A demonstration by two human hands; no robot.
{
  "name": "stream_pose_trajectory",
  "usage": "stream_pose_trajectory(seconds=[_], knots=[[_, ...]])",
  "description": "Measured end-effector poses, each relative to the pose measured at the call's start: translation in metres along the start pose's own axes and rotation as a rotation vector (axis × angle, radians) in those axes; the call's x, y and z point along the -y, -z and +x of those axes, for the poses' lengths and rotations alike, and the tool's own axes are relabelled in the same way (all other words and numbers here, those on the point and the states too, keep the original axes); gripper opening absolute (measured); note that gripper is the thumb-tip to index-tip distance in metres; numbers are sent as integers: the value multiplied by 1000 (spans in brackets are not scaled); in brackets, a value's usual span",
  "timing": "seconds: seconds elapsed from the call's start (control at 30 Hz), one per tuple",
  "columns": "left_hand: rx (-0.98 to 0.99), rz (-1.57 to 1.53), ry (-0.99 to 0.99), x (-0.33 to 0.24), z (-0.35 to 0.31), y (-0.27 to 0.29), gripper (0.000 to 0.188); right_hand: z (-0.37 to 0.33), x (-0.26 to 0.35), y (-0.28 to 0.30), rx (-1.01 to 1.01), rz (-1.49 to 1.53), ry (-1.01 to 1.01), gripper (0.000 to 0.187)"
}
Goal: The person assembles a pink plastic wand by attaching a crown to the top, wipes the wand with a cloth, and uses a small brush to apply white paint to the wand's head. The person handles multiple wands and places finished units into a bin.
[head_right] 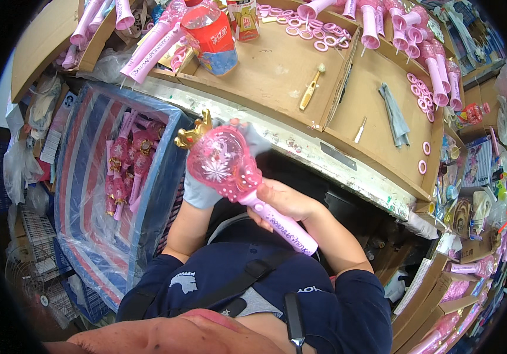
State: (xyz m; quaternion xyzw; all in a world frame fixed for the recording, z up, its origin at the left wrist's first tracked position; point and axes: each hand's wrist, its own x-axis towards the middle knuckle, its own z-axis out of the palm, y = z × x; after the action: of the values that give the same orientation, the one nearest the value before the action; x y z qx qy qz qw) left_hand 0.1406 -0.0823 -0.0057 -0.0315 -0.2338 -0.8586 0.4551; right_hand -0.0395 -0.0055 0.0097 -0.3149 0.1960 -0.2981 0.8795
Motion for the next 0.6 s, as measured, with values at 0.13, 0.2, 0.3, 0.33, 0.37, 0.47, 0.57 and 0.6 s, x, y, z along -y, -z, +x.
stream_pose_trajectory(seconds=[0.13, 0.2, 0.3, 0.33, 0.37, 0.47, 0.57, 0.6], knots=[[151, -169, 40, 3, 10, -17, 59, 0, -15, 11, 62, 183, -10, 68], [202, -329, 66, 4, 15, -18, 61, -1, -21, 14, 75, 226, 17, 68], [255, -403, 72, 7, 19, -14, 61, -2, -23, 17, 34, 219, 19, 68], [223, -512, 92, 8, 19, -13, 61, -2, -23, 18, 20, 210, 14, 69], [183, -506, 93, 9, 19, -12, 61, -2, -23, 18, 10, 205, 14, 69], [197, -554, 105, 11, 20, -10, 61, -1, -20, 19, -33, 188, 7, 70], [31, -697, 99, 9, 16, -10, 59, -1, -15, 15, -70, 134, -5, 69], [3, -662, 92, 7, 16, -9, 58, -2, -13, 12, -75, 139, 50, 68]])
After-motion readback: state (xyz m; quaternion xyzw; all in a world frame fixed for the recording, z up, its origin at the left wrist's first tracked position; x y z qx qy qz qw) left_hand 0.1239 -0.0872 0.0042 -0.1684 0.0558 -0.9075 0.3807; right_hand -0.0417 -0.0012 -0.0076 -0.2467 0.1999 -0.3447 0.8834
